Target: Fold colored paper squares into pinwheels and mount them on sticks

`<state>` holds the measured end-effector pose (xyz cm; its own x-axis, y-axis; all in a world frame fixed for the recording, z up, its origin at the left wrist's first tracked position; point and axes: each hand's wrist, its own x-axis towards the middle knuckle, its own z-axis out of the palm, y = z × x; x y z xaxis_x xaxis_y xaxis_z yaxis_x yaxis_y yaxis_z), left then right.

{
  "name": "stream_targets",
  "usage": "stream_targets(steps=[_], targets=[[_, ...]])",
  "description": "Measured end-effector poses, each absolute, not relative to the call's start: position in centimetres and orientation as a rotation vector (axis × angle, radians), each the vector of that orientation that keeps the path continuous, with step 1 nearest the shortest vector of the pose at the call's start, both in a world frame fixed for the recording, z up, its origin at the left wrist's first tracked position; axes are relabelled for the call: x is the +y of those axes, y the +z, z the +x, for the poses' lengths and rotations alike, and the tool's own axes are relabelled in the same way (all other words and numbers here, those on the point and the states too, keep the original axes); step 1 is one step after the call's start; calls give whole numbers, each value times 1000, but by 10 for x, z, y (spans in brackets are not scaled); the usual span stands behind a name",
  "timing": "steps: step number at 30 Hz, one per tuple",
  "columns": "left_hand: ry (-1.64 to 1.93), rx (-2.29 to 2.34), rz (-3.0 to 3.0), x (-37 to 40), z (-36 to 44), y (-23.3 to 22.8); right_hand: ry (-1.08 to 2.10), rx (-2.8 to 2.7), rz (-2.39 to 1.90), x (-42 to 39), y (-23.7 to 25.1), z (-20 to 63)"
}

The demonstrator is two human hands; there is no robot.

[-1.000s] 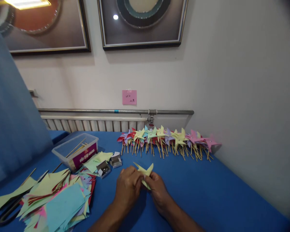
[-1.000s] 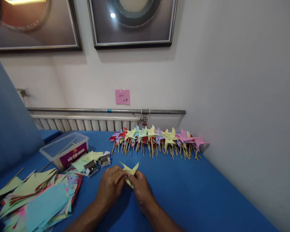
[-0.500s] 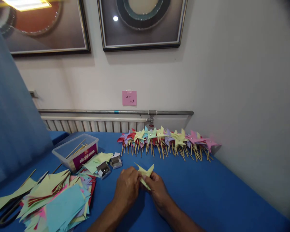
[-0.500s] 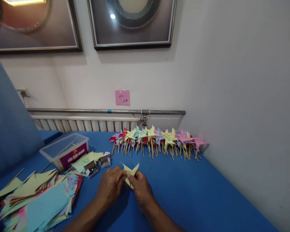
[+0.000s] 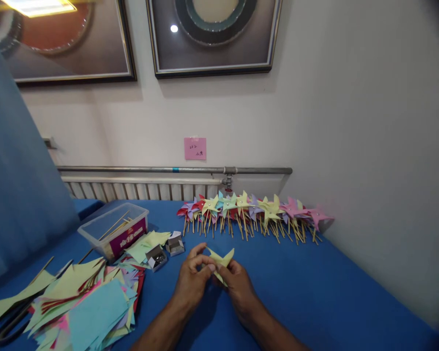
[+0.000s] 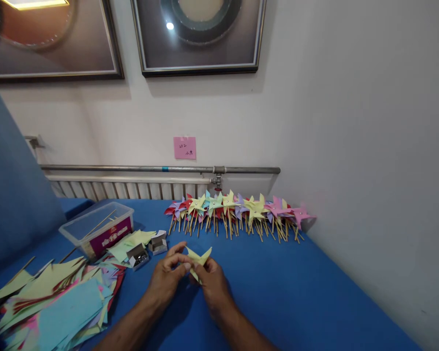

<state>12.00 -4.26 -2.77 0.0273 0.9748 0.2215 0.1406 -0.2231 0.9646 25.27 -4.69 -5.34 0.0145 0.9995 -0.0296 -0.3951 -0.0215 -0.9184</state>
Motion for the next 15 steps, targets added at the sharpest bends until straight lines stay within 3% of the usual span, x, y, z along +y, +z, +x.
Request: stream_targets(steps=[15], targets=[[1208, 1146, 1406, -43, 123, -29, 1357, -1012, -915, -45, -57, 255]])
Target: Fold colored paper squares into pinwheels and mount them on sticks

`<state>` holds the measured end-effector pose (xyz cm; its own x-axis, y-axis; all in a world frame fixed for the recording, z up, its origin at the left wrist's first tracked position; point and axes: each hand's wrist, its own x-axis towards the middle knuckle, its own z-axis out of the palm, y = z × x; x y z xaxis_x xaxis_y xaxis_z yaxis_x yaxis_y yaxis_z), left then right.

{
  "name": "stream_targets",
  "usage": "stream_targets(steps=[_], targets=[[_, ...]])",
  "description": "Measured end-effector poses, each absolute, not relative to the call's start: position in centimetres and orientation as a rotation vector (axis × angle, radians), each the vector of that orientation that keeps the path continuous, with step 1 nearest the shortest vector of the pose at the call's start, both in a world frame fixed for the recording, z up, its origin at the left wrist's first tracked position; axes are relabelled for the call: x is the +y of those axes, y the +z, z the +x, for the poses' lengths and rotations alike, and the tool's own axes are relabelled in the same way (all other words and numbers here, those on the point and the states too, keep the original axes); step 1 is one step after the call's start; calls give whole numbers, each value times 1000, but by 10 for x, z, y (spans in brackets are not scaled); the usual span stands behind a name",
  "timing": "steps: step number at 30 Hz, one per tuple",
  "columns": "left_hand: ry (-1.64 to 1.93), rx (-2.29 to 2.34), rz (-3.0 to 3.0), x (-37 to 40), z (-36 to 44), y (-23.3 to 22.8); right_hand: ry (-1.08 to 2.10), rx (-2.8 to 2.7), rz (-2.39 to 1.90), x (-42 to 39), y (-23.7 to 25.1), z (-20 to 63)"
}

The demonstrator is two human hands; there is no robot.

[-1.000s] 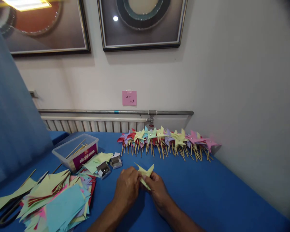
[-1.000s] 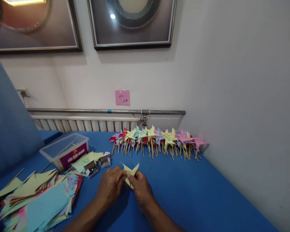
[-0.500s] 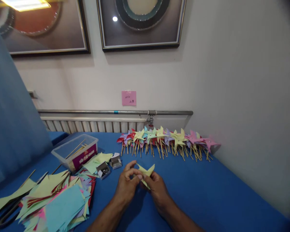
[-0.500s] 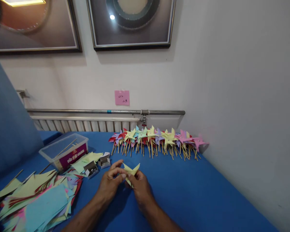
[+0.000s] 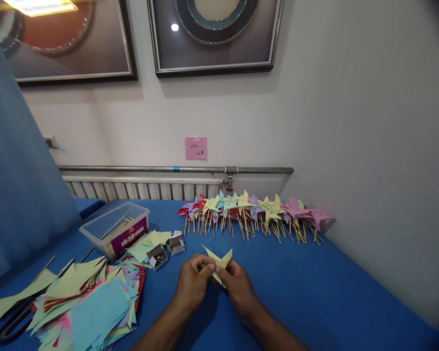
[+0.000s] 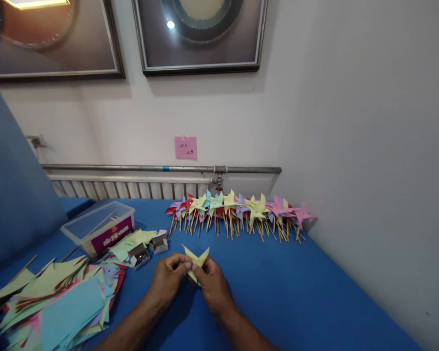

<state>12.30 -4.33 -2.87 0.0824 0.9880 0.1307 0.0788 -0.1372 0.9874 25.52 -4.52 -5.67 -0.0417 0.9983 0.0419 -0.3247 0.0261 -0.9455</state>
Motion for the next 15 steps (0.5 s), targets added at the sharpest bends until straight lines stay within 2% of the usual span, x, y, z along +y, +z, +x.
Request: stream_targets(steps=[15], targets=[[1214, 1303, 1685, -50, 123, -26, 1281, -1026, -960, -30, -83, 256]])
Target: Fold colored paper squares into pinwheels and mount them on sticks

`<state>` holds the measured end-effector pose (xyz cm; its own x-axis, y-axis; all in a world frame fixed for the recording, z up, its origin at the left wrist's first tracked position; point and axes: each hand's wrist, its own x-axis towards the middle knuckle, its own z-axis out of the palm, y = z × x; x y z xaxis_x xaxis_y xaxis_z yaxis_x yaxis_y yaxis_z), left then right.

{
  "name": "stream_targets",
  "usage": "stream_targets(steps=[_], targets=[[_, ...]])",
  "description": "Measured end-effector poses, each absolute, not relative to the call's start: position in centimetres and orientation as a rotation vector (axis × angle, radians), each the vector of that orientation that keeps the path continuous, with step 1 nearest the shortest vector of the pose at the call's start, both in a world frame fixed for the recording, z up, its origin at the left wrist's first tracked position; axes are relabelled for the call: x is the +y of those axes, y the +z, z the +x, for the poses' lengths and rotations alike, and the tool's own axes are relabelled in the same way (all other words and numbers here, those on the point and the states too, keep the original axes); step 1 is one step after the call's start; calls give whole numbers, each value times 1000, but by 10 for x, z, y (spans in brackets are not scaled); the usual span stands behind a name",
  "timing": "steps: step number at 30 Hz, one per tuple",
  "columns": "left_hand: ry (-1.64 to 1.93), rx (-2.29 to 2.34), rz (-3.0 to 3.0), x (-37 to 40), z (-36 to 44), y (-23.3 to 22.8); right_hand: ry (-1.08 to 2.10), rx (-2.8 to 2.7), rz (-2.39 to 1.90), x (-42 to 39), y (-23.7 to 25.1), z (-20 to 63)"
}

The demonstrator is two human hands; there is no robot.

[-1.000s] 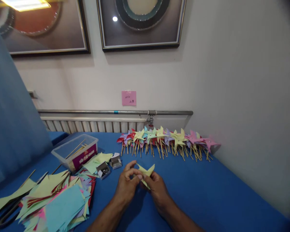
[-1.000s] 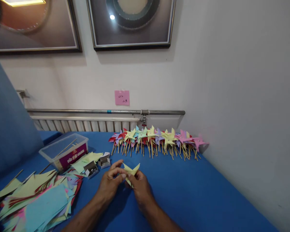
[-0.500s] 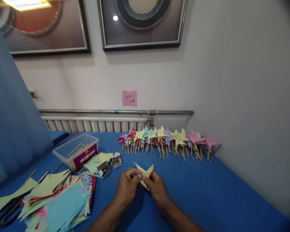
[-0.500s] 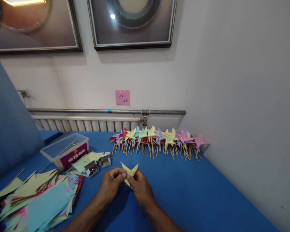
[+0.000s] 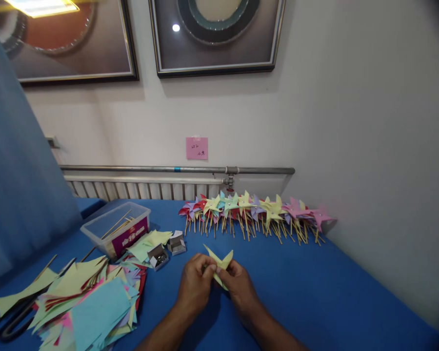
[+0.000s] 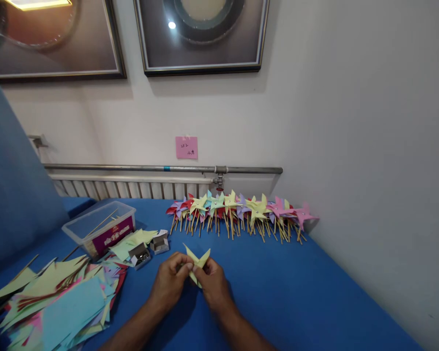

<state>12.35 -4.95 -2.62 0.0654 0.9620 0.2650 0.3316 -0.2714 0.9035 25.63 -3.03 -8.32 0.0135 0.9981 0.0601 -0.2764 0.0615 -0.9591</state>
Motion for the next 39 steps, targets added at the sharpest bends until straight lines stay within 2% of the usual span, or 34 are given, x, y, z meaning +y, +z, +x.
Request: stream_targets(steps=[26, 39], targets=[[1222, 1328, 1702, -51, 124, -25, 1244, -1074, -913, -41, -63, 256], [1275, 1279, 1508, -51, 126, -26, 1262, -1147, -889, -42, -62, 256]])
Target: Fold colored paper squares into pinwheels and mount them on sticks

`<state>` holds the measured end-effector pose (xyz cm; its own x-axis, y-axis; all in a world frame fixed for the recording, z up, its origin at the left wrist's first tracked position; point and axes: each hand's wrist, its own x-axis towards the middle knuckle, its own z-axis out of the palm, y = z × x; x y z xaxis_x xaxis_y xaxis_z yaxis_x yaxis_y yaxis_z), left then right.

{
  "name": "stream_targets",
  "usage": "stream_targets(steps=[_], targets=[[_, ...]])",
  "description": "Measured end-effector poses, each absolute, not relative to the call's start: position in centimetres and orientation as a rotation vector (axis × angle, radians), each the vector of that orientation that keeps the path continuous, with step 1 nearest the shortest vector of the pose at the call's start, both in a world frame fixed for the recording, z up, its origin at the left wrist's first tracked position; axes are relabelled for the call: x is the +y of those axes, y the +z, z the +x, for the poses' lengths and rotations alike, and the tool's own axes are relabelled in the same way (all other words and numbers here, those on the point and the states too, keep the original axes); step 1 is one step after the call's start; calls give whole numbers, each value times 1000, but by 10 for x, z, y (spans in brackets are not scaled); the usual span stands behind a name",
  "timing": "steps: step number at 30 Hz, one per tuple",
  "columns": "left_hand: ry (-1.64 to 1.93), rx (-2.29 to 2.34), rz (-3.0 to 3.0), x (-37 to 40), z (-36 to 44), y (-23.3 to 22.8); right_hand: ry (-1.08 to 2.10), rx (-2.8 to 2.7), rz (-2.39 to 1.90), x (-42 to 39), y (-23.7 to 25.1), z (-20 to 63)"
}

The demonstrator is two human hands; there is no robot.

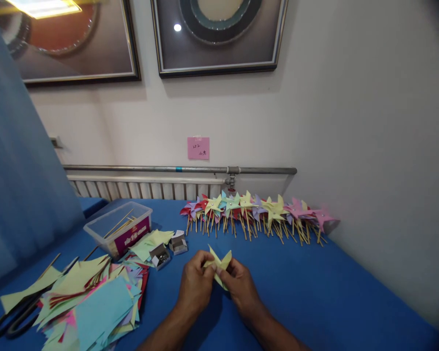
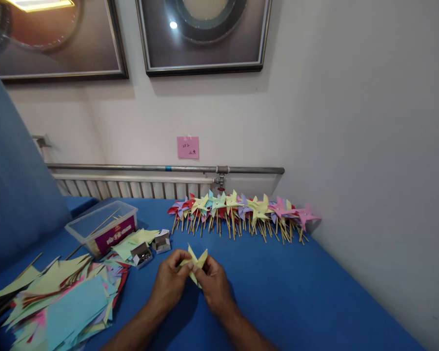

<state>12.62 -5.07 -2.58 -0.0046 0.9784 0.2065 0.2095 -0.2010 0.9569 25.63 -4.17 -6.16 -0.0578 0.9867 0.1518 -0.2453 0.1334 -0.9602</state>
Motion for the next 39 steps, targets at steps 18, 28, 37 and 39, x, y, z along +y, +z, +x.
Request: stream_targets(steps=[18, 28, 37, 39], targets=[[1296, 1259, 1420, -43, 125, -36, 1395, -1077, -854, -51, -45, 256], [1306, 1124, 1121, -43, 128, -28, 1308, -1095, -922, -45, -55, 260], [1224, 1050, 1106, -44, 125, -20, 1270, -1100, -949, -41, -59, 261], [1233, 1050, 1125, -44, 125, -20, 1289, -1079, -946, -41, -59, 261]])
